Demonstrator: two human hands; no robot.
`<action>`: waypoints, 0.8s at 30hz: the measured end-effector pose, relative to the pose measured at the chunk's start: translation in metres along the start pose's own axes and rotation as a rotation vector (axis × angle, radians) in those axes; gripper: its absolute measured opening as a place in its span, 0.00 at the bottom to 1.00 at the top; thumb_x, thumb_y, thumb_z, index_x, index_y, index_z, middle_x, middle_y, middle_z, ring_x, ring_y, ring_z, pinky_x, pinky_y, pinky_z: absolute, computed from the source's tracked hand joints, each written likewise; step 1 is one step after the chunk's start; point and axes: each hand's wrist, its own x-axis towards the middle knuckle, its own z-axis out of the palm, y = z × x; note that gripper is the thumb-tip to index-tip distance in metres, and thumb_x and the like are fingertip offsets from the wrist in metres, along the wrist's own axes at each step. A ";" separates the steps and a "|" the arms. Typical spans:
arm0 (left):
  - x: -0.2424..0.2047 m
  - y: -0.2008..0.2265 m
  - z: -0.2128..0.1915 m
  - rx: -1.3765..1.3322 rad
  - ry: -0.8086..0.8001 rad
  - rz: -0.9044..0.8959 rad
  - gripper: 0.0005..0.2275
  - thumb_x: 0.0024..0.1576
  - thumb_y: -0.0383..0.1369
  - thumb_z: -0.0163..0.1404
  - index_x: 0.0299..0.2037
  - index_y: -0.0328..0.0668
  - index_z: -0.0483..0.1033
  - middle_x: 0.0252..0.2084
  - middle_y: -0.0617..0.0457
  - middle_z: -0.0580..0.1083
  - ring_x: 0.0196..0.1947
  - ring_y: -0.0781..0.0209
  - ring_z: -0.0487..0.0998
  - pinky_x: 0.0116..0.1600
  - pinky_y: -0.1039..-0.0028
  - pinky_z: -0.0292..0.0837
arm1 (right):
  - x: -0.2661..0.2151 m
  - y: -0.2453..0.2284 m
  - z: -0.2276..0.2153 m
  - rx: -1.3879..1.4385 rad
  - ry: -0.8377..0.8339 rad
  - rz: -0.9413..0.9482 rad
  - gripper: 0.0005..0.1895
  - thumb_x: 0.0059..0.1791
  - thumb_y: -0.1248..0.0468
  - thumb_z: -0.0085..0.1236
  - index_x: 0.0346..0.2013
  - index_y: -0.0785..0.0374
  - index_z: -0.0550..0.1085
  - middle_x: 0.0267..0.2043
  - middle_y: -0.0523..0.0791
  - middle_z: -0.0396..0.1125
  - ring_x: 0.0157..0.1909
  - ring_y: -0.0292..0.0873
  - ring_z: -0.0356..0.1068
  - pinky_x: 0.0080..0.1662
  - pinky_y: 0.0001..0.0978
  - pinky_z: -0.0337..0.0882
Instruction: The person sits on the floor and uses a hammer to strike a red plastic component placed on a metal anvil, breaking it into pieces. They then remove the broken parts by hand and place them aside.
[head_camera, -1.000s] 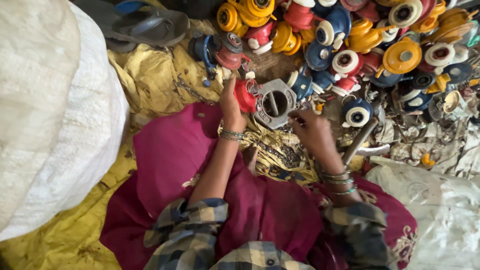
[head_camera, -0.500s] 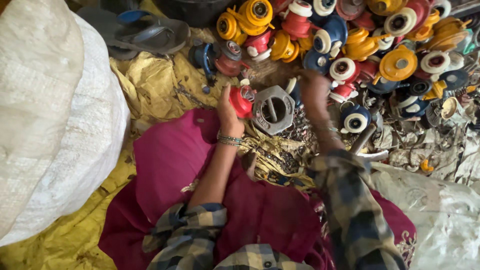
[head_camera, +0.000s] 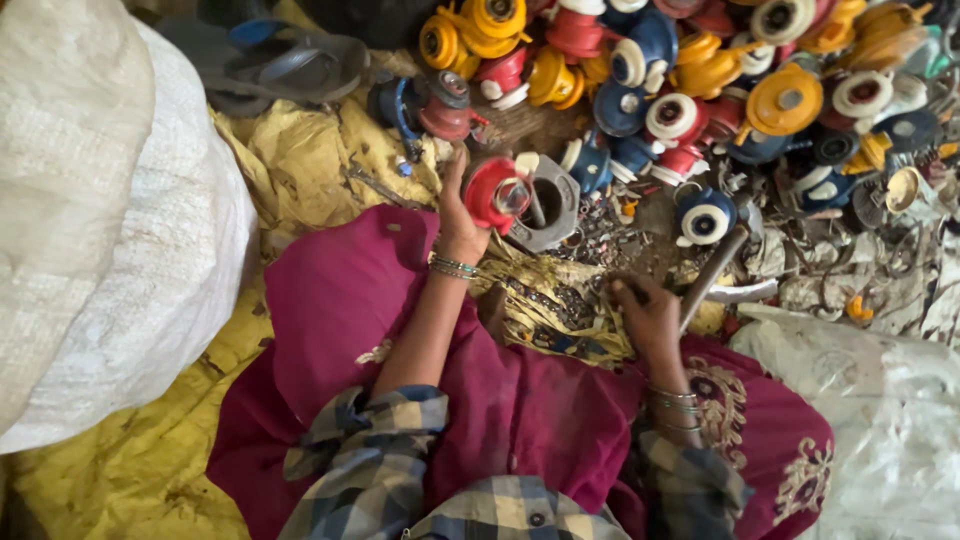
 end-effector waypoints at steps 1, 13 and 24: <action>-0.004 0.003 0.003 0.010 -0.013 -0.033 0.23 0.62 0.43 0.50 0.66 0.45 0.67 0.59 0.58 0.73 0.59 0.61 0.76 0.60 0.64 0.75 | -0.005 -0.003 0.004 0.045 0.001 0.007 0.12 0.53 0.66 0.60 0.51 0.66 0.80 0.42 0.47 0.78 0.41 0.38 0.78 0.44 0.28 0.79; -0.064 -0.022 -0.009 0.373 -0.230 -0.329 0.23 0.64 0.43 0.54 0.65 0.38 0.67 0.49 0.50 0.78 0.47 0.58 0.82 0.55 0.63 0.79 | -0.029 -0.053 0.032 0.239 0.049 -0.172 0.12 0.56 0.63 0.53 0.49 0.68 0.76 0.33 0.46 0.74 0.33 0.36 0.72 0.37 0.29 0.72; -0.086 -0.007 0.012 0.440 -0.620 -0.670 0.37 0.66 0.61 0.39 0.63 0.26 0.71 0.53 0.40 0.77 0.50 0.54 0.81 0.56 0.65 0.77 | -0.027 -0.031 0.037 0.649 -0.267 0.174 0.22 0.60 0.53 0.46 0.28 0.64 0.74 0.19 0.38 0.58 0.20 0.30 0.52 0.23 0.27 0.52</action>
